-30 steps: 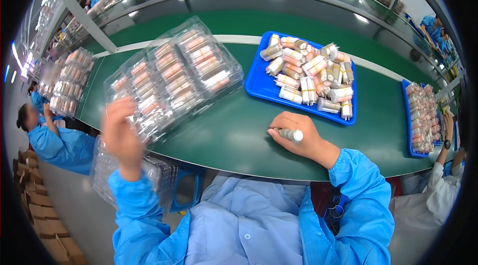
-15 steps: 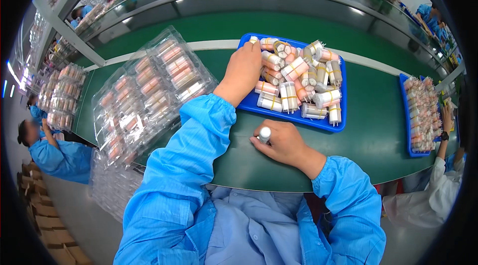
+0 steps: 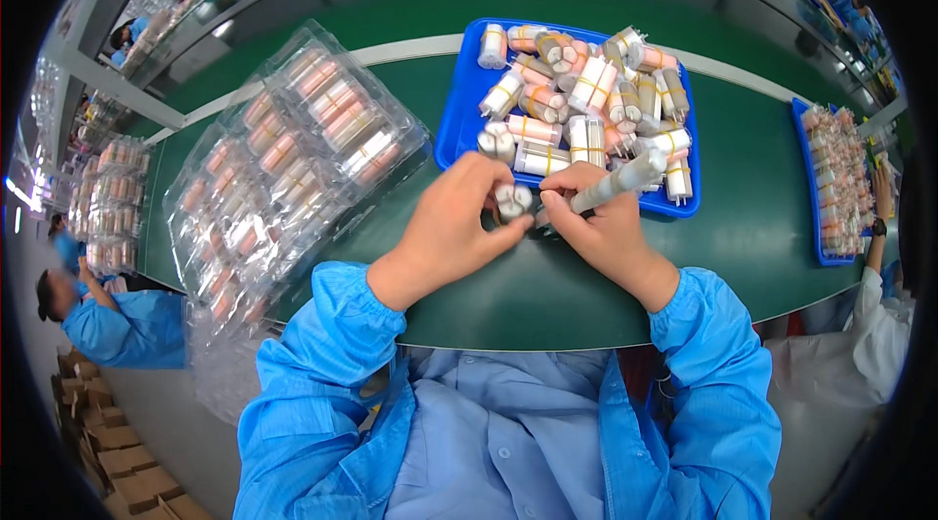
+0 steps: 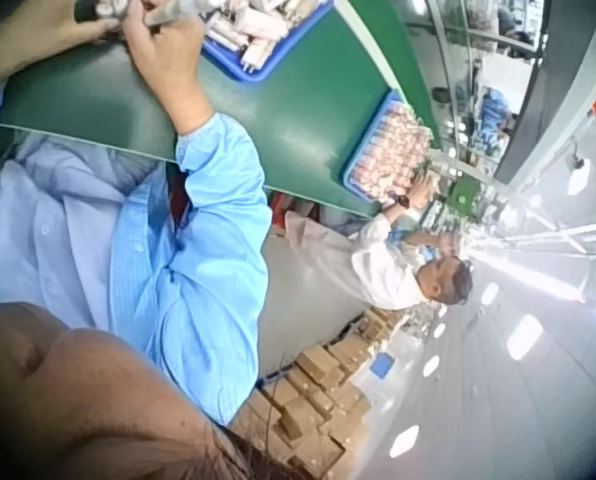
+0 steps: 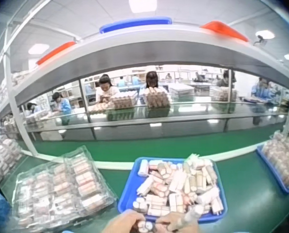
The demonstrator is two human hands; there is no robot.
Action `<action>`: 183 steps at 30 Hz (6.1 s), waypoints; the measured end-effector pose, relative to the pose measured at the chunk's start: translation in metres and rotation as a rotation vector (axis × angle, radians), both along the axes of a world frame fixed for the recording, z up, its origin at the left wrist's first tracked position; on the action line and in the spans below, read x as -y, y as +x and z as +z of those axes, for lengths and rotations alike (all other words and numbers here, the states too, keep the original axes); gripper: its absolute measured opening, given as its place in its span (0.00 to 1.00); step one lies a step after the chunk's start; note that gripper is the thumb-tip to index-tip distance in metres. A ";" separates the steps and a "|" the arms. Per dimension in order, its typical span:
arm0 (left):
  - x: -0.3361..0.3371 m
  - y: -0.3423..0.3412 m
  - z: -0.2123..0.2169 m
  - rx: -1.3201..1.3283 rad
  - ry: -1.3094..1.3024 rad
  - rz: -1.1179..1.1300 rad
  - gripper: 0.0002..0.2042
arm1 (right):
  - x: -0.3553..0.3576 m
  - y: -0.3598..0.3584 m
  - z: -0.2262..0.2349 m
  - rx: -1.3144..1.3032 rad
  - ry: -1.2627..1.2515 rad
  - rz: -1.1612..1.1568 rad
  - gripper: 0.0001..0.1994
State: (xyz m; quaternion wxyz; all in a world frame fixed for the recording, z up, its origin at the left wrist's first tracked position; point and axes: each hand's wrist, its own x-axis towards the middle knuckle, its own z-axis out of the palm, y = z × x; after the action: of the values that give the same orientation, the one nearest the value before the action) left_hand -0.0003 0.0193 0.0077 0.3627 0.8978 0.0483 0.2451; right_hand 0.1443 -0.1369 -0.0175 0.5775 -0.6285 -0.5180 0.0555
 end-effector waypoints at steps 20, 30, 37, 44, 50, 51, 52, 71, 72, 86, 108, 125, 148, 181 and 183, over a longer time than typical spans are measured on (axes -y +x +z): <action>0.013 0.004 -0.019 0.090 -0.038 -0.132 0.22 | 0.007 0.002 0.022 0.174 -0.080 0.015 0.07; 0.017 0.006 -0.023 0.078 0.052 -0.061 0.26 | 0.006 0.000 0.011 0.006 -0.030 -0.009 0.06; 0.017 0.003 -0.026 0.090 -0.162 -0.175 0.35 | 0.006 0.009 0.013 0.023 0.031 0.006 0.05; 0.019 0.003 -0.024 0.080 -0.167 -0.190 0.36 | 0.009 0.007 0.015 0.016 -0.095 0.019 0.05; 0.023 0.006 -0.020 0.004 0.049 0.010 0.35 | 0.005 0.000 0.015 -0.093 -0.119 0.023 0.05; 0.024 0.005 -0.023 0.011 0.056 0.009 0.35 | 0.005 0.000 0.014 -0.099 -0.131 0.027 0.05; 0.023 0.005 -0.026 0.023 0.066 0.010 0.35 | 0.005 0.000 0.014 -0.099 -0.139 0.032 0.05; 0.026 0.004 -0.023 0.030 -0.171 -0.165 0.37 | 0.007 0.012 0.012 0.076 -0.101 0.037 0.05; 0.025 0.003 -0.024 0.028 -0.132 -0.146 0.37 | 0.007 0.010 0.013 0.069 -0.108 0.039 0.05; 0.000 -0.017 -0.017 -0.139 -1.071 -0.185 0.26 | 0.010 0.018 0.018 -0.152 0.111 -0.109 0.06; -0.011 -0.071 0.008 0.285 0.530 0.529 0.23 | 0.005 0.001 0.005 0.089 0.105 0.012 0.07; -0.011 0.024 0.001 0.138 0.421 0.229 0.20 | 0.008 -0.001 0.010 0.135 0.050 0.013 0.07; 0.024 0.001 -0.017 0.089 0.094 -0.027 0.23 | 0.011 0.000 0.014 0.109 0.001 -0.003 0.06; 0.033 -0.003 -0.026 -0.046 0.051 0.047 0.25 | 0.008 0.004 0.012 -0.104 -0.087 0.035 0.06; 0.032 0.000 -0.025 0.002 0.049 0.041 0.22 | 0.008 0.006 0.014 -0.091 -0.043 0.020 0.06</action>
State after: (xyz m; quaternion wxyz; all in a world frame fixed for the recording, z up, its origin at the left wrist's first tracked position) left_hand -0.0004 -0.0122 -0.0175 0.3355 0.9050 0.0602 0.2544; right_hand 0.1500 -0.1453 -0.0038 0.5862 -0.6324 -0.4962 0.1012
